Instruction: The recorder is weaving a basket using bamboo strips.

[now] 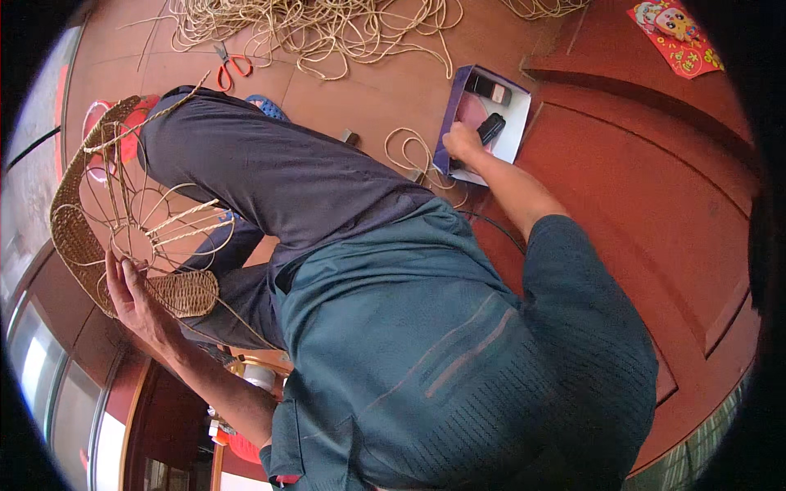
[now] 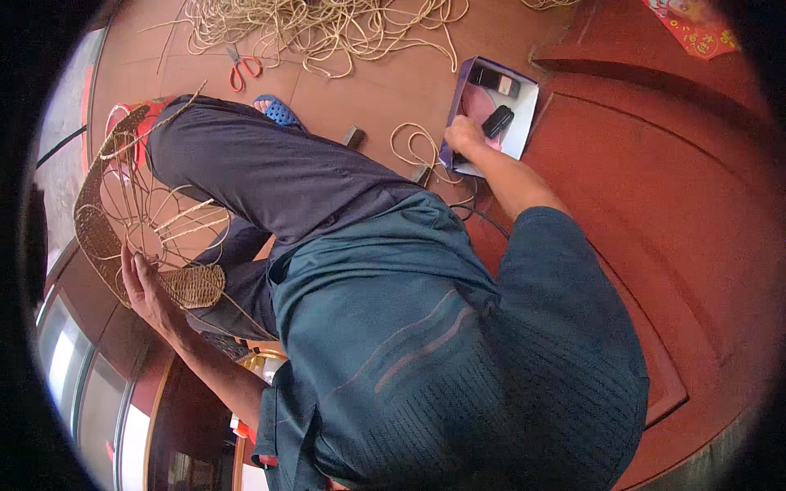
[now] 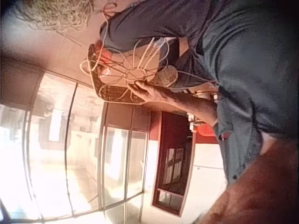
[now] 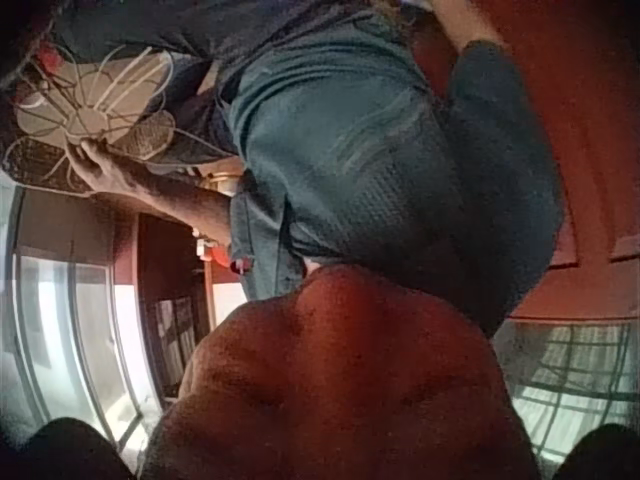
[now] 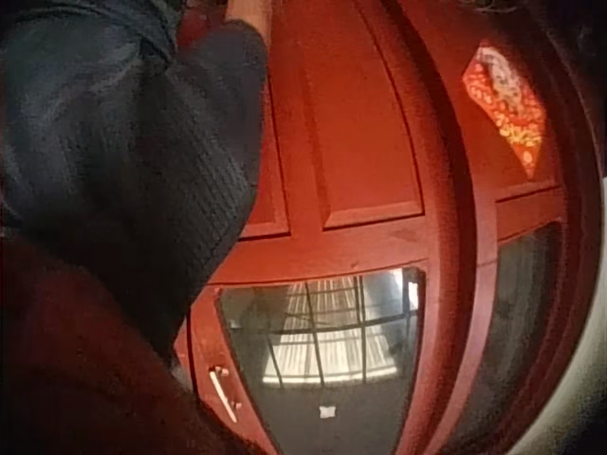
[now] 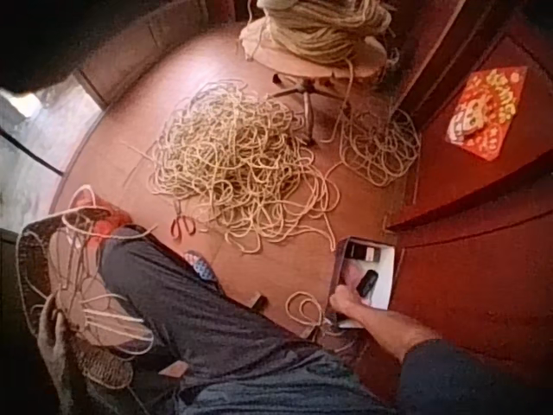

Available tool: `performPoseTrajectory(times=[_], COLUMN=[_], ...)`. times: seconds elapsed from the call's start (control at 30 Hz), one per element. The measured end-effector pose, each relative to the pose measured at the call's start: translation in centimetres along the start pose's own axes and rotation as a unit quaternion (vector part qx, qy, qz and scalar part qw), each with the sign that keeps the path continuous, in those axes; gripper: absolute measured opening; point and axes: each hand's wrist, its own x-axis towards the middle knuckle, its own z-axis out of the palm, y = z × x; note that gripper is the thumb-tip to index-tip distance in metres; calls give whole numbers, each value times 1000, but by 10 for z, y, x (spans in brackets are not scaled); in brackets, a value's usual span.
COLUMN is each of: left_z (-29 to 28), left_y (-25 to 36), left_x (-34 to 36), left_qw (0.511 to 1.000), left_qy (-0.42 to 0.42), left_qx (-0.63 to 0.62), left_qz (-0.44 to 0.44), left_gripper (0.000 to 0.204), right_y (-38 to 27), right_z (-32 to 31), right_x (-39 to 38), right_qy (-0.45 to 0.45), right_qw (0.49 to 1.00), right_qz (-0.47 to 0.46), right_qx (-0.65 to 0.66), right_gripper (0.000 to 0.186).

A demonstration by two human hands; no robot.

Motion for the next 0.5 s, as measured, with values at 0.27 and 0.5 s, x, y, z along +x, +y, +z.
performPoseTrajectory(times=[0.27,0.5], left_z=[5,7], left_y=[11,10], left_x=[-4,-2], left_qw=[1000,1000], left_qy=[-4,5], left_qx=[11,-10], left_qz=[-3,10], left_gripper=[54,55], right_y=[7,8], right_z=[-53,-57], right_x=[28,39], right_qy=[71,103], right_qw=[997,994], right_qz=[-4,18], right_qx=[-25,-16], right_gripper=[42,44])
